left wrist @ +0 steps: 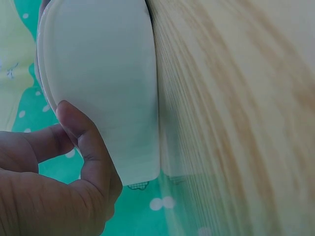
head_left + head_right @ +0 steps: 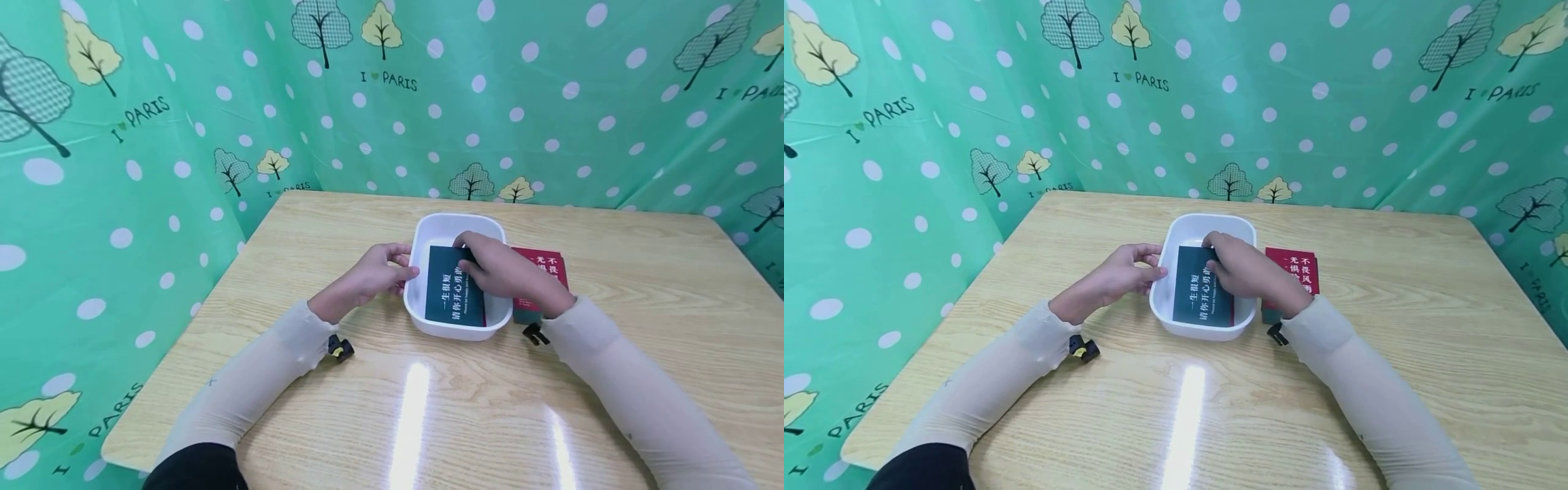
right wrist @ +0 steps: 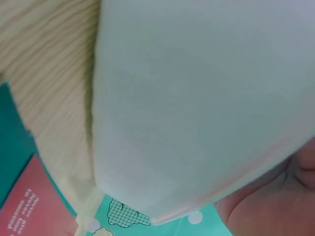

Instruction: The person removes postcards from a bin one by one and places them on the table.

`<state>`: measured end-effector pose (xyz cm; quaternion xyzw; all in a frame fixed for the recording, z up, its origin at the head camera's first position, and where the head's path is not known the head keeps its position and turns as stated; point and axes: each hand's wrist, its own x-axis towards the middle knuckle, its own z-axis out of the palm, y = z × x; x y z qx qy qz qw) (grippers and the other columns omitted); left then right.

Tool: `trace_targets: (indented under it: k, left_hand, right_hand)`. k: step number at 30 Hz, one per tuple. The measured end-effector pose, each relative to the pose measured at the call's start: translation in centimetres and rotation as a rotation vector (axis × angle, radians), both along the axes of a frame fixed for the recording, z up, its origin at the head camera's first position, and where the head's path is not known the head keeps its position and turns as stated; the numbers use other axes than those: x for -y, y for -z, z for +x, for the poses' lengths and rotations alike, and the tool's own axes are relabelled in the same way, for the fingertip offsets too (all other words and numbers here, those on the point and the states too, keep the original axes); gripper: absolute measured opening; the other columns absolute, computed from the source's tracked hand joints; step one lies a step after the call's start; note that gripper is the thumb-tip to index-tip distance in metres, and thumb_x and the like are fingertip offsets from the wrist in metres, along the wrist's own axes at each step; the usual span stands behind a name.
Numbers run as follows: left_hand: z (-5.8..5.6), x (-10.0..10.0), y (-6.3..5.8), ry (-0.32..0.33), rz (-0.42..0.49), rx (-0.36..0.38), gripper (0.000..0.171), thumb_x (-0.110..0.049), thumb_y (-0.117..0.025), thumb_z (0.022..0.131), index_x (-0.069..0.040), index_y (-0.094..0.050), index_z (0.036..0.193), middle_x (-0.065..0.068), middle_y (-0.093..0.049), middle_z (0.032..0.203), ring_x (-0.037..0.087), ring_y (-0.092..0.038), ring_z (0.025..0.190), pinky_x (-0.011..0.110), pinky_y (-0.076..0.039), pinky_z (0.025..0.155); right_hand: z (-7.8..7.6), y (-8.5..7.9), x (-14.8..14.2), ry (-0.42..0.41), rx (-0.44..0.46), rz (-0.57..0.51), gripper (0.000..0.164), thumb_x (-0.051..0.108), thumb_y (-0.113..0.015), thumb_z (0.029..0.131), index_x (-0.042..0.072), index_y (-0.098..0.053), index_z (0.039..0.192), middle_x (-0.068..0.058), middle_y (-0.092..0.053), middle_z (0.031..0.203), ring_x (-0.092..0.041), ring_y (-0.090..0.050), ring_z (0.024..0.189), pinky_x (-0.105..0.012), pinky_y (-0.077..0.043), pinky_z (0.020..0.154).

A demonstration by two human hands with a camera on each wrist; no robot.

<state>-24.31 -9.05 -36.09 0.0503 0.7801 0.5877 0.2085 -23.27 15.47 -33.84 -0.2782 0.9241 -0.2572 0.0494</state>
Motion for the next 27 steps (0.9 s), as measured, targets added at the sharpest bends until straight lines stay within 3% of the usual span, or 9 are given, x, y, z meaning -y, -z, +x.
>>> trace_targets:
  k: [4,9,17,27]
  left_hand:
    - [0.0,0.0,0.1,-0.003,-0.003,0.008,0.042,-0.008,-0.068,0.092,-0.009,-0.052,0.131,0.012,-0.052,0.110,0.030,-0.060,0.078,0.033,-0.054,0.064]
    - [0.0,0.1,0.2,-0.003,-0.006,0.011,0.043,-0.008,-0.068,0.092,-0.009,-0.051,0.132,0.012,-0.052,0.109,0.026,-0.059,0.074,0.032,-0.053,0.063]
    - [-0.1,0.1,0.1,0.008,-0.002,0.004,0.045,-0.009,-0.068,0.093,-0.007,-0.050,0.134,0.013,-0.052,0.110,0.025,-0.059,0.071,0.032,-0.054,0.062]
    - [-0.1,0.2,0.0,0.031,0.005,0.020,0.050,-0.013,-0.066,0.095,-0.007,-0.045,0.140,0.011,-0.050,0.114,0.025,-0.059,0.075,0.038,-0.053,0.066]
  right_hand:
    - [0.4,-0.6,-0.1,-0.035,0.026,-0.080,0.024,0.003,-0.049,0.102,0.002,-0.046,0.125,-0.013,-0.057,0.114,-0.025,-0.056,0.098,-0.044,-0.050,0.090]
    - [0.9,-1.6,-0.4,-0.024,0.049,-0.149,0.021,0.002,-0.045,0.103,0.004,-0.046,0.123,-0.011,-0.056,0.110,-0.024,-0.055,0.097,-0.041,-0.050,0.088]
    - [1.3,-3.7,-2.1,-0.001,-0.076,-0.222,0.020,0.002,-0.047,0.102,0.002,-0.044,0.122,-0.011,-0.055,0.106,-0.024,-0.056,0.090,-0.037,-0.053,0.076]
    - [1.7,-6.3,-4.8,0.064,-0.223,-0.280,0.022,0.002,-0.043,0.103,-0.003,-0.040,0.124,-0.015,-0.052,0.112,-0.027,-0.057,0.095,-0.047,-0.054,0.080]
